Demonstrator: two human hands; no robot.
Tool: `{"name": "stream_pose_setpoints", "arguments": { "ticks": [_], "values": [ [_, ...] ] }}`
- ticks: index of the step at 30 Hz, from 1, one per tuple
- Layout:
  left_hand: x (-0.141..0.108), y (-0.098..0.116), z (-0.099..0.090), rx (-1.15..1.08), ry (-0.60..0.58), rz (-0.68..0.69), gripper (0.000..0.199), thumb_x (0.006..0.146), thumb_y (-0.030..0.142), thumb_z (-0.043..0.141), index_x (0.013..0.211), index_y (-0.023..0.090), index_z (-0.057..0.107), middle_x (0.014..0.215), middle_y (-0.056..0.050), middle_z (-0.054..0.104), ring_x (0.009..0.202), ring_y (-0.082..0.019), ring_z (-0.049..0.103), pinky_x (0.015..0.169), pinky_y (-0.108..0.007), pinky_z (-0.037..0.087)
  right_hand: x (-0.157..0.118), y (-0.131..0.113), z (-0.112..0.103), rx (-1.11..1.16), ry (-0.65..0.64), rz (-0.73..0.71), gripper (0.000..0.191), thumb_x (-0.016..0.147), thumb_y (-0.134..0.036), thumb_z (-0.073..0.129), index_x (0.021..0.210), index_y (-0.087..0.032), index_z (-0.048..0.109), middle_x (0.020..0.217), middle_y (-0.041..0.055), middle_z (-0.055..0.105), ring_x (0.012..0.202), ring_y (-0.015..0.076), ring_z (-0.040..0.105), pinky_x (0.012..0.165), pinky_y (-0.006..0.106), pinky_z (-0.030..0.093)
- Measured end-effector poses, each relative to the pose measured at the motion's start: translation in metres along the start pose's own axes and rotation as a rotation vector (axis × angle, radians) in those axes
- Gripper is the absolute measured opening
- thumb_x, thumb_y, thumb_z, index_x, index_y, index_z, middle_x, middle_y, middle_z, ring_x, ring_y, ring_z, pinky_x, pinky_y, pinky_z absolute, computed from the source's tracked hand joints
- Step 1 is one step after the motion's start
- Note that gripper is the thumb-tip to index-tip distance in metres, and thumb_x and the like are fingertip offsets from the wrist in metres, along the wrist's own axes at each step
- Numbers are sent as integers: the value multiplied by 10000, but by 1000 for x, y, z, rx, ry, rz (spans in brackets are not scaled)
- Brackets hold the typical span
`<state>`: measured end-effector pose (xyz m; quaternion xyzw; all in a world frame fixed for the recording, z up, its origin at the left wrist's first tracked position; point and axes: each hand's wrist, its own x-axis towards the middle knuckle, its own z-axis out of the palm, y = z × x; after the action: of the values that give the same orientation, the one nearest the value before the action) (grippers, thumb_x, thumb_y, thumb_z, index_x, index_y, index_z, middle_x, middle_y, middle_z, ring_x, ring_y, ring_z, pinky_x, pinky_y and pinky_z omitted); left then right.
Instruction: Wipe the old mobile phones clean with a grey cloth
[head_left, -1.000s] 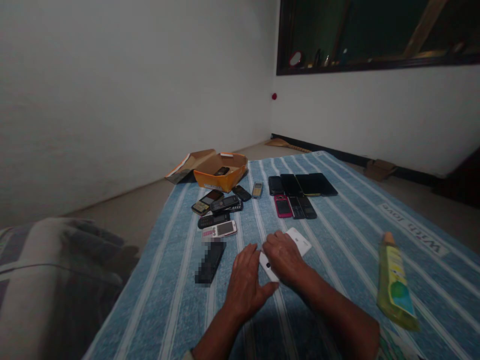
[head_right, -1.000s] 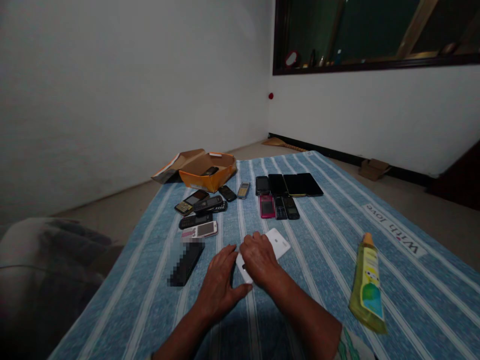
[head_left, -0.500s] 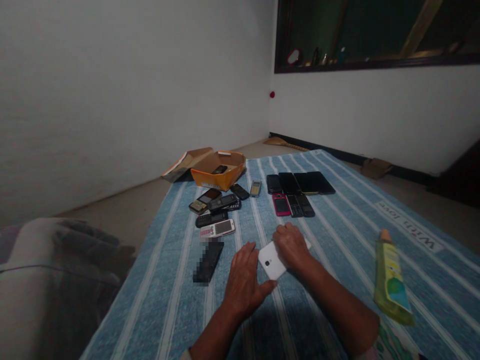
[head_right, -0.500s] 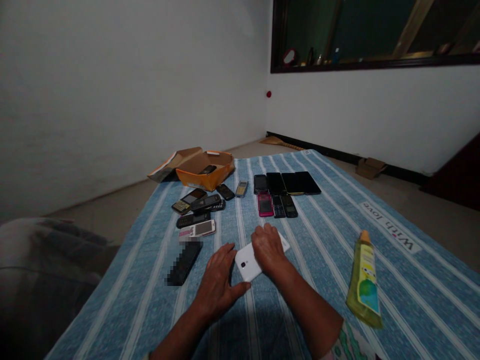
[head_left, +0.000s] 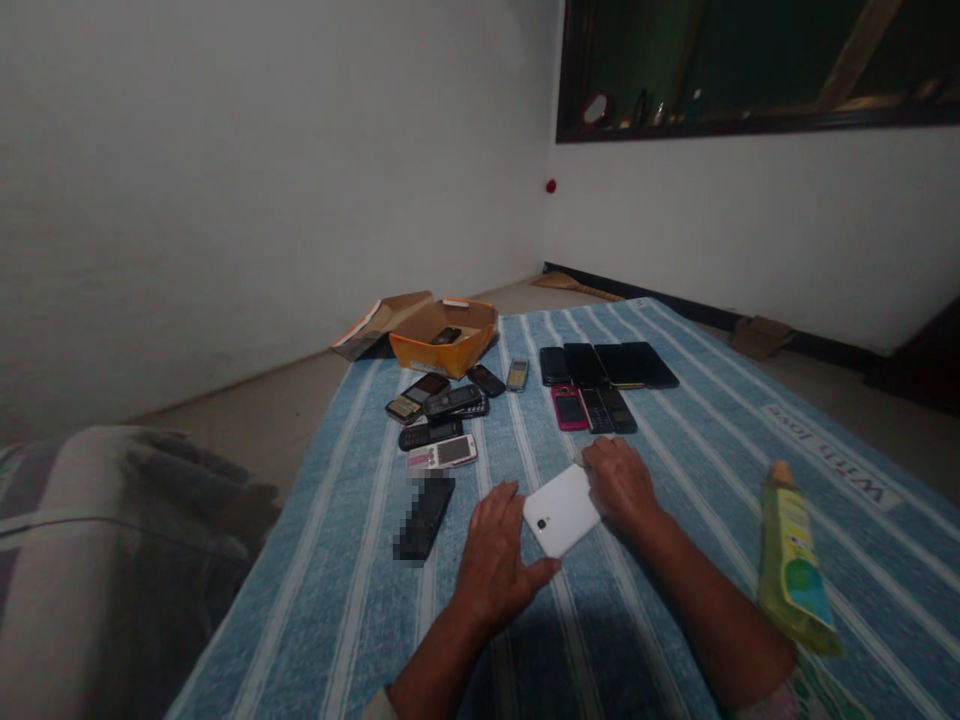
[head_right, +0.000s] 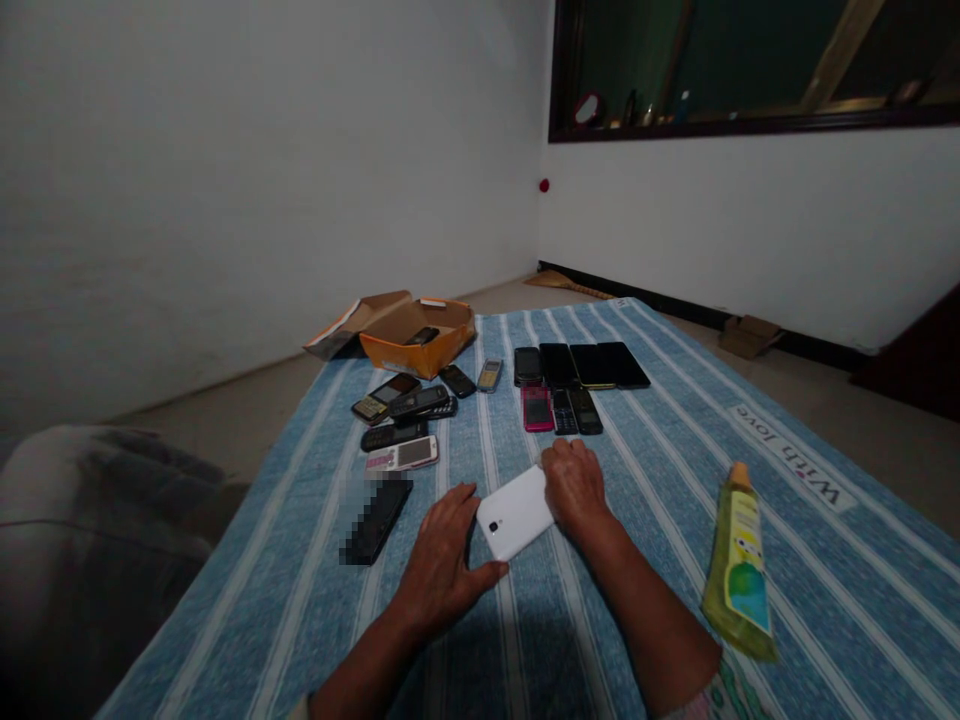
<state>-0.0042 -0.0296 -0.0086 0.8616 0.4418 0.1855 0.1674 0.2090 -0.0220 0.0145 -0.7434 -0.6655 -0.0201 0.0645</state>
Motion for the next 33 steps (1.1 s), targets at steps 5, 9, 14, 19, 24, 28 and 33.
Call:
{"name": "stream_pose_setpoints", "arguments": {
  "ticks": [5,9,14,19,24,28,33],
  "values": [
    [0,0,0,-15,9,-3,667,620,353,774,1213,142,551,1422,-219,493,1340,-398,428,1086,-605,345,-19,-4,12,-46,77,-72,215,911,-94,484,967,-155,683,999,100,640,957,253,507,800,344,367],
    [0,0,0,-14,18,1,649,636,351,756,1217,150,548,1423,-212,496,1341,-393,429,1081,-605,347,-44,-19,22,-74,177,-188,235,916,-88,473,1035,-135,671,1017,121,641,955,268,511,858,384,399],
    [-1,-2,4,-12,66,17,645,641,337,747,1224,149,545,1410,-217,508,1324,-397,451,1066,-607,369,-73,-34,34,-16,233,-309,263,888,-45,481,1068,-117,659,1019,131,641,940,274,525,897,417,428],
    [-1,-1,1,0,63,19,617,652,344,746,1201,133,561,1396,-218,522,1318,-393,458,1068,-598,381,-74,-21,33,46,251,-260,269,885,-49,499,1078,-127,669,1079,133,646,1044,287,522,925,410,432],
    [-1,2,-2,14,46,22,633,656,349,750,1214,122,556,1399,-229,516,1321,-397,455,1065,-591,390,-61,4,22,64,221,-136,267,883,-26,478,978,-135,702,1048,130,661,1032,277,525,930,394,436],
    [-1,-3,4,28,66,32,642,660,369,749,1218,119,553,1394,-229,520,1321,-398,455,1060,-591,396,-63,-17,27,79,241,-256,260,882,-34,503,1040,-129,685,1062,119,655,1045,271,514,950,391,428],
    [-2,-10,13,29,130,68,604,718,376,697,1242,121,540,1374,-228,541,1299,-385,485,1060,-589,396,-57,-57,31,121,234,-418,189,893,-105,571,1057,-127,663,1063,108,642,1094,269,489,946,378,414]
  ]
}}
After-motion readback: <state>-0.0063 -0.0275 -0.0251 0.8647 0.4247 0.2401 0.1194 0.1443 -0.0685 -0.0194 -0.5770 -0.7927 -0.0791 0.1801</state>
